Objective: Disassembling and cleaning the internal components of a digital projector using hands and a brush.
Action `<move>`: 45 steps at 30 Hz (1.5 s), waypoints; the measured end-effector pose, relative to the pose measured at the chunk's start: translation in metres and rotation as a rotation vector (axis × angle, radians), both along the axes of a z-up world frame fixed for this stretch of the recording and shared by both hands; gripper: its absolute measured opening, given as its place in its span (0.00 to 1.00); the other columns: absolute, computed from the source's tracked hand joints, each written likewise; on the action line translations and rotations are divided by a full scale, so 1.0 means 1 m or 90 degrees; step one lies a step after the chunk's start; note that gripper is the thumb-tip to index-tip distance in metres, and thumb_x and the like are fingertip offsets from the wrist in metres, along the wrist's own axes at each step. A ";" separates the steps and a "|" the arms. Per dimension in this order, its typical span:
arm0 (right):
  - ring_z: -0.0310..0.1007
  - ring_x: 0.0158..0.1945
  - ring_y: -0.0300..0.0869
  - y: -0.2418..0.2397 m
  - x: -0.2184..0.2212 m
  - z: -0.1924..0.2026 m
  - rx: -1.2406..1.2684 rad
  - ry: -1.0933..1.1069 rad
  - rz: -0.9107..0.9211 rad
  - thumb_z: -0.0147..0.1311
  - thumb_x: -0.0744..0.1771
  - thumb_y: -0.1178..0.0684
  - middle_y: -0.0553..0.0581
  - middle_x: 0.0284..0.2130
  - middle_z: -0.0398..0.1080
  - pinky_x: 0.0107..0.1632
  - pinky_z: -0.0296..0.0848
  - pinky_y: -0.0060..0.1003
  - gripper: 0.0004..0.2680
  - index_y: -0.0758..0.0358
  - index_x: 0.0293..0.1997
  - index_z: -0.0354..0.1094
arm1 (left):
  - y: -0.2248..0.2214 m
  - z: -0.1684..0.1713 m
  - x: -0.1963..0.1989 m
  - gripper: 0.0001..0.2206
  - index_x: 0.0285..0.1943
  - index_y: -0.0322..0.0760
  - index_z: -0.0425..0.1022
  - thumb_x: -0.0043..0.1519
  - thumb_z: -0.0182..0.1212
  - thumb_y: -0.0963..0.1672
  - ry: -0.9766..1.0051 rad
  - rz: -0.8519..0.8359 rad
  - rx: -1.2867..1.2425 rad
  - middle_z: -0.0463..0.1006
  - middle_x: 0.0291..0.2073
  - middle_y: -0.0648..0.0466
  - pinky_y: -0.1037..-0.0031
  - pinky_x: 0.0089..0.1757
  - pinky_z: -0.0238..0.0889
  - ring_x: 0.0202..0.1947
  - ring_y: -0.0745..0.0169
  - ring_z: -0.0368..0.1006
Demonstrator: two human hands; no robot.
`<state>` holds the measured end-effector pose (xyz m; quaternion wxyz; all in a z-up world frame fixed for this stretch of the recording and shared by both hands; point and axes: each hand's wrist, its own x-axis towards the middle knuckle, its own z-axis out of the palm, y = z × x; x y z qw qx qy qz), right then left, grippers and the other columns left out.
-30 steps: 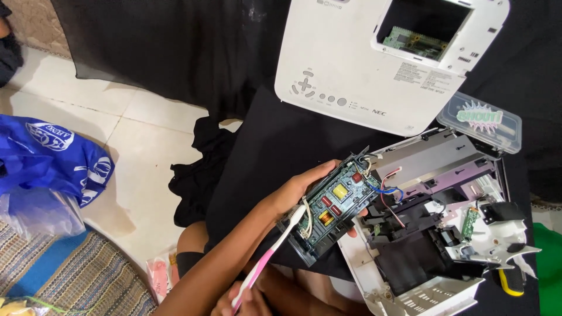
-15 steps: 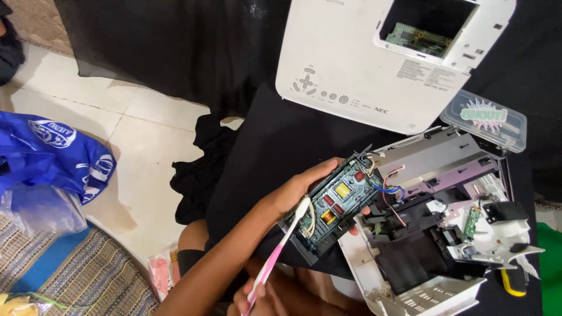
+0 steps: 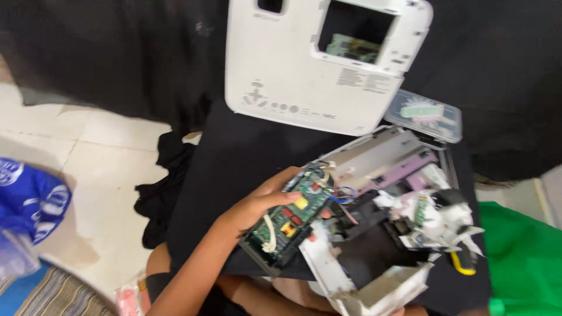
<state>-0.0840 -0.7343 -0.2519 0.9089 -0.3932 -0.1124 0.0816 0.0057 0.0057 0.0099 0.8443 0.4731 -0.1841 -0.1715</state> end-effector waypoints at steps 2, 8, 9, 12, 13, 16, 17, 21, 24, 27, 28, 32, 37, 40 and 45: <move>0.58 0.25 0.53 0.122 -0.007 0.096 -0.001 -0.026 -0.028 0.35 0.79 0.37 0.60 0.26 0.58 0.31 0.64 0.66 0.23 0.60 0.29 0.56 | 0.002 0.009 0.005 0.26 0.68 0.43 0.69 0.62 0.59 0.53 0.032 -0.025 0.123 0.76 0.59 0.51 0.60 0.56 0.66 0.59 0.51 0.74; 0.74 0.49 0.42 0.305 0.089 0.311 -1.059 -0.069 -0.489 0.54 0.72 0.50 0.57 0.41 0.79 0.51 0.66 0.41 0.09 0.63 0.50 0.78 | 0.008 0.002 0.006 0.35 0.78 0.47 0.57 0.59 0.56 0.53 0.087 0.015 0.268 0.62 0.75 0.56 0.56 0.67 0.51 0.76 0.55 0.56; 0.74 0.49 0.42 0.310 0.110 0.318 -1.058 -0.067 -0.491 0.54 0.72 0.50 0.57 0.41 0.79 0.51 0.66 0.41 0.09 0.63 0.50 0.78 | 0.008 0.004 0.004 0.35 0.78 0.47 0.57 0.59 0.56 0.53 0.086 0.013 0.270 0.62 0.75 0.56 0.56 0.67 0.51 0.76 0.55 0.56; 0.65 0.27 0.40 0.332 0.158 0.336 -1.104 -0.044 -0.281 0.55 0.69 0.47 0.54 0.20 0.72 0.33 0.61 0.41 0.10 0.59 0.46 0.82 | 0.007 0.009 0.000 0.36 0.78 0.44 0.57 0.57 0.57 0.52 0.143 0.024 0.244 0.67 0.73 0.54 0.59 0.66 0.55 0.72 0.56 0.62; 0.63 0.26 0.42 0.342 0.167 0.342 -1.110 0.053 -0.202 0.56 0.68 0.41 0.54 0.21 0.66 0.31 0.62 0.42 0.12 0.59 0.38 0.71 | 0.007 0.010 0.001 0.34 0.77 0.42 0.58 0.59 0.56 0.52 0.073 0.010 0.219 0.67 0.72 0.52 0.58 0.67 0.53 0.73 0.54 0.62; 0.64 0.40 0.44 0.367 0.179 0.363 -1.074 0.201 -0.073 0.53 0.67 0.39 0.55 0.36 0.66 0.41 0.62 0.43 0.14 0.61 0.38 0.65 | 0.006 0.011 0.000 0.33 0.77 0.39 0.57 0.61 0.56 0.51 0.036 0.004 0.182 0.67 0.72 0.49 0.58 0.67 0.52 0.73 0.53 0.62; 0.67 0.54 0.45 0.375 0.182 0.371 -1.039 0.247 -0.022 0.49 0.68 0.42 0.55 0.48 0.71 0.54 0.62 0.41 0.13 0.62 0.46 0.70 | 0.006 0.010 -0.001 0.34 0.78 0.39 0.56 0.61 0.56 0.50 0.069 0.016 0.169 0.67 0.72 0.49 0.58 0.67 0.54 0.72 0.53 0.62; 0.61 0.38 0.44 0.359 0.186 0.344 -1.001 0.192 -0.078 0.59 0.64 0.39 0.54 0.30 0.63 0.43 0.58 0.38 0.15 0.56 0.33 0.58 | 0.008 0.002 0.001 0.34 0.77 0.39 0.58 0.59 0.59 0.49 0.134 0.005 0.131 0.71 0.69 0.47 0.56 0.63 0.61 0.68 0.49 0.68; 0.53 0.35 0.41 0.373 0.177 0.354 -0.965 0.202 -0.051 0.57 0.65 0.33 0.50 0.29 0.55 0.41 0.49 0.35 0.19 0.54 0.29 0.52 | 0.012 -0.007 0.003 0.38 0.79 0.42 0.53 0.58 0.59 0.53 0.093 0.006 0.216 0.62 0.75 0.51 0.55 0.68 0.48 0.75 0.53 0.57; 0.64 0.43 0.44 0.387 0.167 0.377 -0.986 0.285 -0.082 0.59 0.64 0.36 0.55 0.36 0.66 0.48 0.59 0.39 0.17 0.60 0.37 0.63 | 0.008 -0.001 -0.001 0.37 0.77 0.37 0.56 0.58 0.63 0.52 0.104 -0.038 0.101 0.70 0.68 0.46 0.53 0.62 0.62 0.67 0.47 0.69; 0.62 0.44 0.43 0.391 0.162 0.383 -0.978 0.287 -0.100 0.59 0.64 0.37 0.54 0.37 0.65 0.49 0.59 0.39 0.17 0.62 0.41 0.65 | 0.004 0.012 -0.005 0.35 0.76 0.33 0.54 0.62 0.63 0.49 0.113 -0.100 -0.019 0.72 0.61 0.34 0.44 0.54 0.69 0.60 0.37 0.72; 0.50 0.38 0.43 0.371 0.164 0.376 -0.999 0.236 -0.151 0.61 0.64 0.37 0.52 0.35 0.51 0.42 0.50 0.38 0.19 0.60 0.36 0.54 | 0.013 -0.039 0.010 0.43 0.80 0.43 0.50 0.55 0.65 0.53 0.152 -0.018 0.162 0.62 0.74 0.50 0.52 0.64 0.60 0.72 0.48 0.63; 0.62 0.41 0.46 0.349 0.185 0.371 -0.973 0.254 -0.135 0.60 0.65 0.38 0.56 0.34 0.64 0.48 0.59 0.40 0.16 0.61 0.39 0.65 | -0.023 0.021 0.010 0.35 0.79 0.37 0.53 0.62 0.61 0.47 0.117 -0.075 -0.014 0.71 0.63 0.38 0.49 0.54 0.69 0.58 0.40 0.71; 0.69 0.47 0.50 0.348 0.196 0.390 -0.970 0.261 -0.125 0.58 0.65 0.40 0.61 0.39 0.73 0.55 0.62 0.45 0.15 0.63 0.43 0.70 | -0.043 0.040 0.019 0.30 0.76 0.31 0.53 0.66 0.60 0.43 0.101 -0.147 -0.182 0.73 0.56 0.30 0.41 0.45 0.76 0.51 0.32 0.76; 0.70 0.42 0.44 0.302 0.252 0.373 -0.915 0.139 -0.122 0.60 0.67 0.46 0.56 0.38 0.75 0.48 0.63 0.36 0.11 0.63 0.43 0.71 | -0.058 0.051 0.047 0.33 0.78 0.30 0.51 0.65 0.61 0.45 0.021 -0.145 -0.127 0.72 0.58 0.32 0.42 0.44 0.79 0.55 0.37 0.75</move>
